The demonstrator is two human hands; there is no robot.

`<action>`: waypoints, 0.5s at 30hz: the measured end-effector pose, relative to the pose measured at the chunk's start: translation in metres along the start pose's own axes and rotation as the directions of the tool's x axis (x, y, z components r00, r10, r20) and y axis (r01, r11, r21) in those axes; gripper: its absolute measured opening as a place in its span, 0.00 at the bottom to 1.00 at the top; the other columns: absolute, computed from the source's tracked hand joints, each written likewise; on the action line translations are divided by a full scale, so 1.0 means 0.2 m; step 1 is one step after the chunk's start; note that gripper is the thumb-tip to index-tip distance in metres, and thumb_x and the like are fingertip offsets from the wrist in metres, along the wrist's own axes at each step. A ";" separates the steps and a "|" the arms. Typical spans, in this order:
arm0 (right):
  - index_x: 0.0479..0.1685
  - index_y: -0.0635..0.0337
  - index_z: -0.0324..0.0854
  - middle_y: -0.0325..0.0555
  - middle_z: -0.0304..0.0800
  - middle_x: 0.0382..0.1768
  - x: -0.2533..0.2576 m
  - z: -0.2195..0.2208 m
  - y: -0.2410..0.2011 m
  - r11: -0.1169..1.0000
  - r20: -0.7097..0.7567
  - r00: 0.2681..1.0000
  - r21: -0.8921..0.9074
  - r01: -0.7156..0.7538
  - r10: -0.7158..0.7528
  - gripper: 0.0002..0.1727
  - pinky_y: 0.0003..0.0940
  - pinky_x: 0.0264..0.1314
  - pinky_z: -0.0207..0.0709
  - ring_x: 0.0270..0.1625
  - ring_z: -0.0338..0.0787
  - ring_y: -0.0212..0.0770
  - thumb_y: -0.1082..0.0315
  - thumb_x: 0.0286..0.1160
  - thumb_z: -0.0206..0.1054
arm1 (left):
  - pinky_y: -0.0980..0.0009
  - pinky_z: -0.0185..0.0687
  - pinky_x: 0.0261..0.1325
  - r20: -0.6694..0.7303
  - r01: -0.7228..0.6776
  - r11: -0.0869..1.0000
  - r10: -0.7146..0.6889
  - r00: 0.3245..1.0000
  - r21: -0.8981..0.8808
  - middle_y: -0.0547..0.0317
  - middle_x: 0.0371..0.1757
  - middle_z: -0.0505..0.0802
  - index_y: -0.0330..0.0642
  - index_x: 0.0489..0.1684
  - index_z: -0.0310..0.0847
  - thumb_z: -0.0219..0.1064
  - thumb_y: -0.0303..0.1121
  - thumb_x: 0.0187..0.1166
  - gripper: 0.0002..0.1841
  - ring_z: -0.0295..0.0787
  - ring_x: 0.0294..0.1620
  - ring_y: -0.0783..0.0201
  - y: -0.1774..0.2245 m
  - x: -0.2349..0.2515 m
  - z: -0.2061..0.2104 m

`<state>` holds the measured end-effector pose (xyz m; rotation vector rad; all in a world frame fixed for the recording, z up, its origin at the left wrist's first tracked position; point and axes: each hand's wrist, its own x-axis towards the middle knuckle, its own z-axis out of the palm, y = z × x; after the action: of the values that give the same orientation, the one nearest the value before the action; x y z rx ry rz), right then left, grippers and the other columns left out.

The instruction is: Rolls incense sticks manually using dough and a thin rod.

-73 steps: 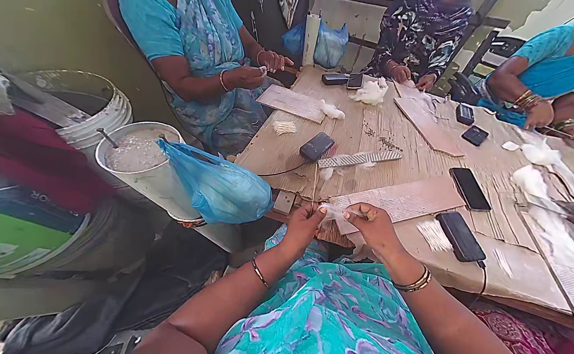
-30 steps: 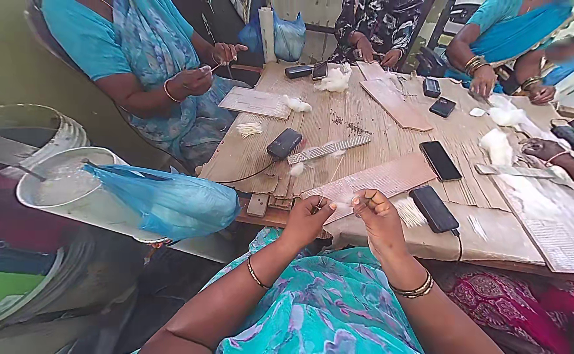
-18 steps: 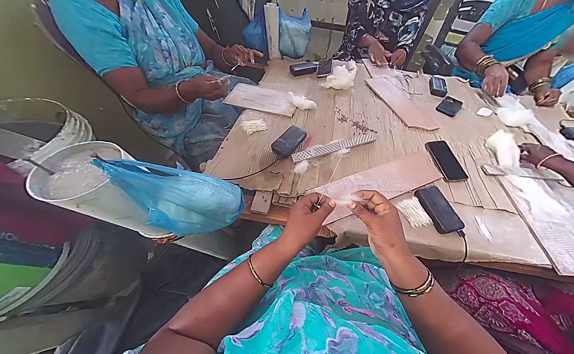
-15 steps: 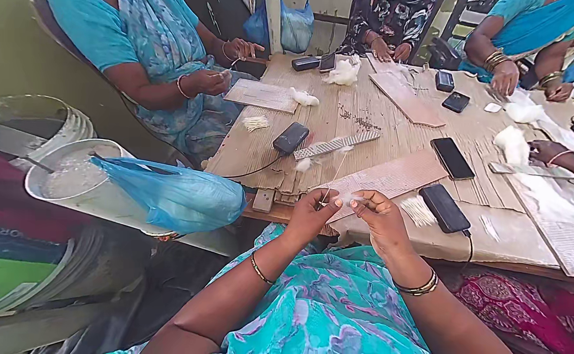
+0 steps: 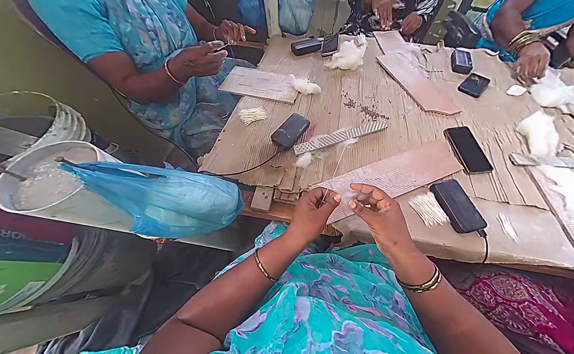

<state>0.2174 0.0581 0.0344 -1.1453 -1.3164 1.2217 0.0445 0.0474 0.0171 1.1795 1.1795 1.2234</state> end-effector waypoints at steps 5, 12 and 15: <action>0.41 0.62 0.90 0.35 0.91 0.32 0.03 0.01 0.06 0.997 -0.064 0.997 -0.069 0.039 -0.043 0.05 0.19 0.43 0.82 0.35 0.87 0.23 0.79 0.70 0.74 | 0.79 0.73 0.33 -0.024 0.031 0.999 -0.031 0.999 0.011 0.66 0.28 0.86 0.39 0.41 0.86 0.68 0.30 0.84 0.05 0.77 0.26 0.76 -0.01 0.02 0.01; 0.41 0.62 0.89 0.36 0.90 0.30 0.04 0.03 0.07 0.997 -0.096 0.993 -0.007 -0.073 0.072 0.04 0.20 0.42 0.80 0.34 0.86 0.25 0.79 0.72 0.72 | 0.77 0.76 0.37 0.015 0.082 0.997 -0.082 0.997 -0.011 0.65 0.29 0.87 0.39 0.43 0.86 0.69 0.30 0.83 0.04 0.80 0.29 0.75 -0.04 0.05 0.01; 0.61 0.60 0.87 0.40 0.91 0.43 0.05 0.02 0.10 0.999 -0.028 0.999 -0.024 -0.024 0.024 0.19 0.22 0.47 0.83 0.43 0.89 0.29 0.78 0.70 0.73 | 0.77 0.75 0.36 -0.005 0.121 0.993 -0.121 0.993 -0.015 0.64 0.29 0.87 0.39 0.41 0.86 0.68 0.31 0.84 0.05 0.79 0.28 0.75 -0.04 0.07 0.01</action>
<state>0.2129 0.0698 0.0142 -1.1947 -1.3030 1.2057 0.0465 0.0605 0.0094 1.0777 1.2266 1.1433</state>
